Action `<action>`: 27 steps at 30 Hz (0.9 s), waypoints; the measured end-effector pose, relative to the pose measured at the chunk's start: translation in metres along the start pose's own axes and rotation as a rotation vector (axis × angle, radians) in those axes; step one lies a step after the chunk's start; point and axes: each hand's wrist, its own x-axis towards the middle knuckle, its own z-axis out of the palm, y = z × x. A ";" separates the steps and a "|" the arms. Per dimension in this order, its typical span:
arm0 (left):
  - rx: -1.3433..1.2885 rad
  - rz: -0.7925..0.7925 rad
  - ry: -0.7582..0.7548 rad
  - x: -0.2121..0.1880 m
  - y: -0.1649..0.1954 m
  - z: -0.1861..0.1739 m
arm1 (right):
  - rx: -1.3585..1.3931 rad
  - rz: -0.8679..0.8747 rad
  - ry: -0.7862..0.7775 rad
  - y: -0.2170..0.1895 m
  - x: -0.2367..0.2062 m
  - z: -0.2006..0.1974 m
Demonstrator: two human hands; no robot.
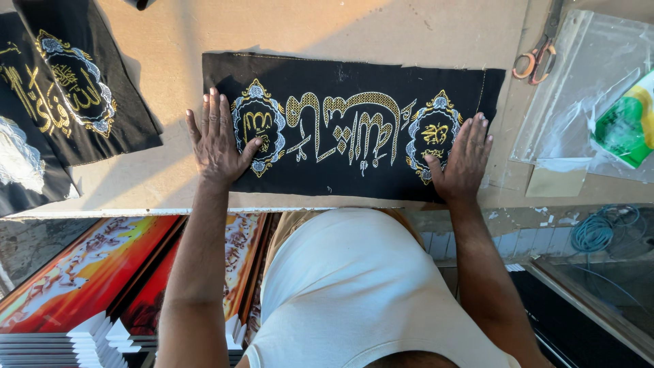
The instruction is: The person spreads white adhesive from a packet onto a flat board using a small squeegee pad, then lays a black embroidered fabric banner with gold calligraphy onto the glued board and presses it flat with both hands. They repeat the process with additional banners, smoothing each one in place.
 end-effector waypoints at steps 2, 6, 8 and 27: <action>0.017 0.005 0.016 0.000 0.004 -0.006 | -0.011 0.008 -0.011 -0.003 -0.001 -0.003; 0.005 -0.103 0.026 0.012 0.017 -0.016 | -0.114 0.043 -0.054 -0.007 0.011 -0.012; -0.006 -0.139 0.020 0.026 0.024 -0.019 | -0.094 0.033 -0.013 -0.008 0.027 -0.013; -0.065 -0.017 0.040 0.066 0.017 -0.008 | -0.003 -0.001 -0.017 -0.003 0.072 -0.006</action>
